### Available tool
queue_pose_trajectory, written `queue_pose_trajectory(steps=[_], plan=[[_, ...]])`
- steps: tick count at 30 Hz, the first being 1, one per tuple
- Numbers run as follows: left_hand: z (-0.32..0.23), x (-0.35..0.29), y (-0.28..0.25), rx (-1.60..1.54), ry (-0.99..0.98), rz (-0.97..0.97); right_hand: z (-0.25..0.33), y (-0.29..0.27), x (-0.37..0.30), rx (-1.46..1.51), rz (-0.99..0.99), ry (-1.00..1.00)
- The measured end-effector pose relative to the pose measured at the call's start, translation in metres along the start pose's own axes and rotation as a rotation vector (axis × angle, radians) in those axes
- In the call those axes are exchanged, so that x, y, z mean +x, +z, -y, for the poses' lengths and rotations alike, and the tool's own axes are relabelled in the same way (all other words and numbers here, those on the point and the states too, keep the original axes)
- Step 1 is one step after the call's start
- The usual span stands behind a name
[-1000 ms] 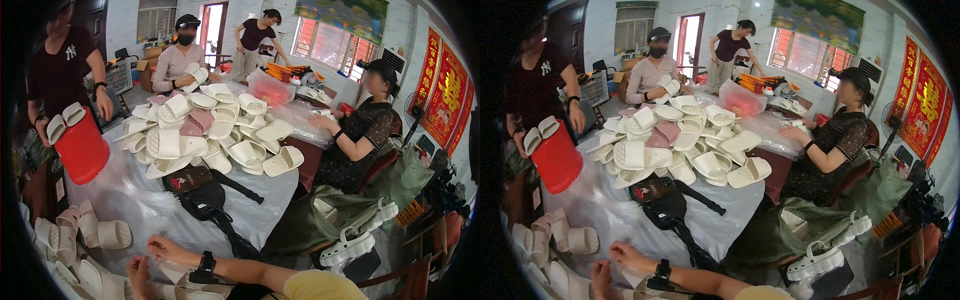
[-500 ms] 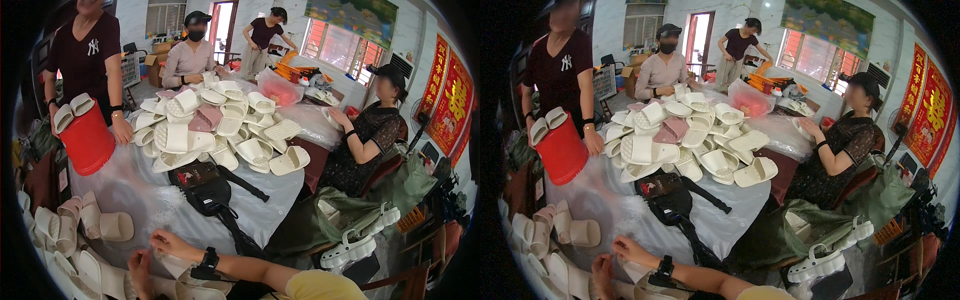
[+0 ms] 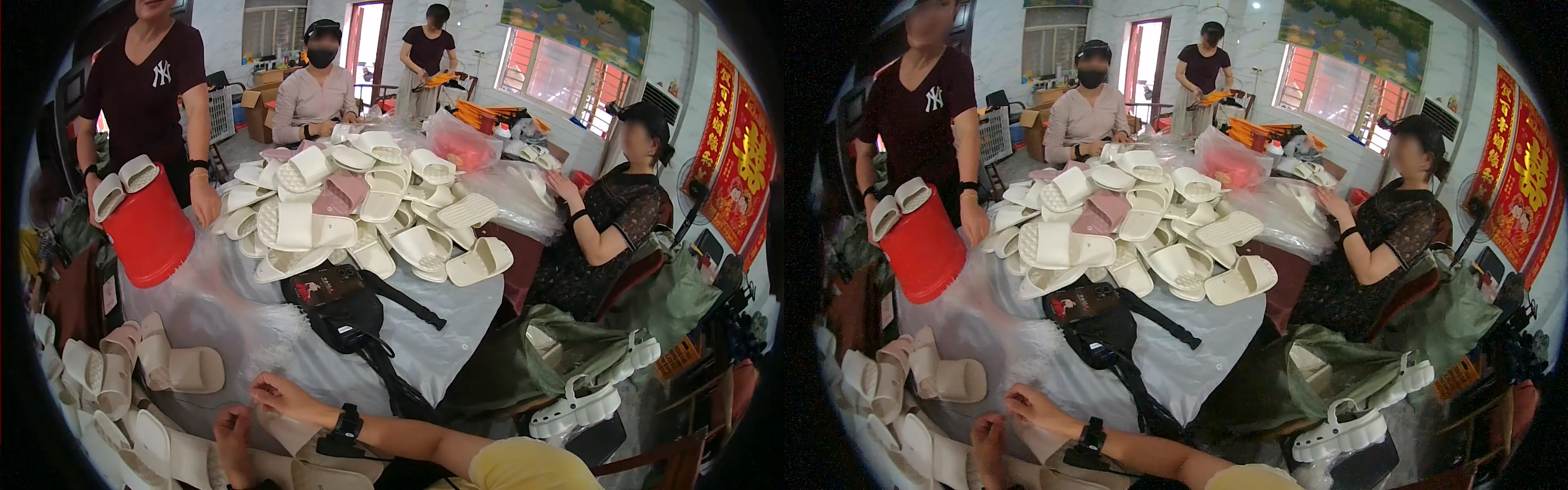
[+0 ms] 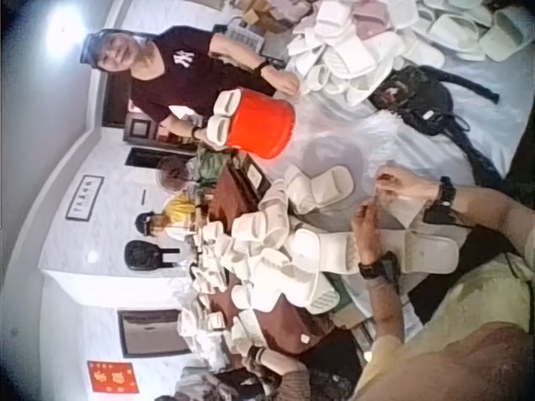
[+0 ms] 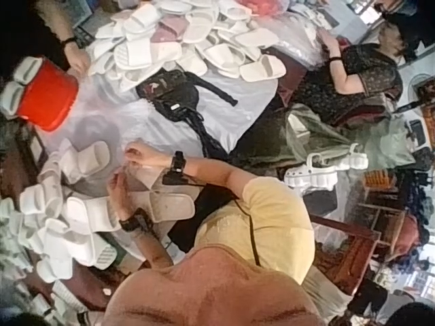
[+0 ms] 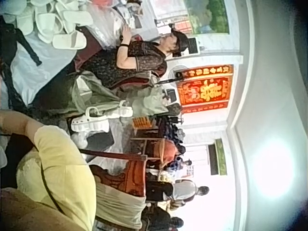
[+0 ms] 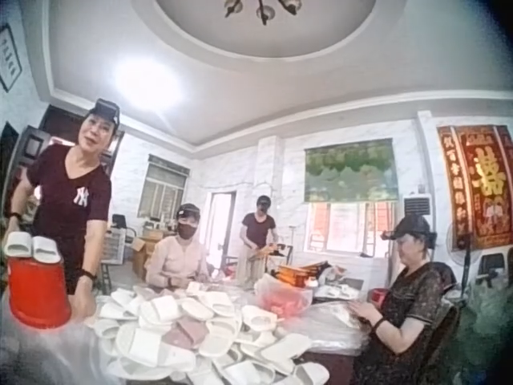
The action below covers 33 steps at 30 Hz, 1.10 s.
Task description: Manually assembling and inspecting foam slide footwear components in a manufacturing facility.
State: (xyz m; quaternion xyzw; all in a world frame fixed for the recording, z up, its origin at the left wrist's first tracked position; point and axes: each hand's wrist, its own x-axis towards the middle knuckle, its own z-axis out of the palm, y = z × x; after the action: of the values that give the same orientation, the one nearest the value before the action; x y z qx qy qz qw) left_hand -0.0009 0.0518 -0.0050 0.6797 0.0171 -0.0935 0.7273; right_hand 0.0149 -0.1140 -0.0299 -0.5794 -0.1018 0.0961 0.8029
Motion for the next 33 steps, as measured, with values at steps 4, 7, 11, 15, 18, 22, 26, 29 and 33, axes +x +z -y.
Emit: queue_pose_trajectory(steps=[4,7,11,15,18,22,26,29,33], plan=[[-0.001,-0.002,0.001,0.016,-0.023,0.001,-0.001,-0.002,0.0,-0.043,0.03,-0.025],[-0.005,-0.004,0.004,-0.016,-0.032,0.002,-0.001,-0.003,0.002,-0.078,0.046,-0.009],[0.001,-0.002,0.001,0.033,0.012,-0.031,0.007,-0.001,0.001,-0.098,0.039,0.019],[-0.004,-0.002,0.004,0.007,-0.025,-0.016,0.001,-0.002,0.001,-0.041,0.023,-0.022],[-0.005,-0.003,0.005,0.018,-0.033,0.001,0.002,-0.002,0.002,-0.059,0.044,0.021],[-0.01,-0.005,0.008,0.026,-0.041,0.005,-0.001,-0.002,0.001,-0.044,0.041,-0.035],[-0.005,-0.004,0.003,0.028,-0.034,-0.012,0.003,0.0,-0.001,-0.051,0.044,-0.004],[-0.003,-0.003,0.002,0.028,-0.045,-0.02,0.0,-0.002,0.0,-0.071,0.044,0.02],[-0.007,-0.006,0.003,0.029,-0.053,0.023,0.009,0.003,-0.004,-0.015,0.012,-0.002]])
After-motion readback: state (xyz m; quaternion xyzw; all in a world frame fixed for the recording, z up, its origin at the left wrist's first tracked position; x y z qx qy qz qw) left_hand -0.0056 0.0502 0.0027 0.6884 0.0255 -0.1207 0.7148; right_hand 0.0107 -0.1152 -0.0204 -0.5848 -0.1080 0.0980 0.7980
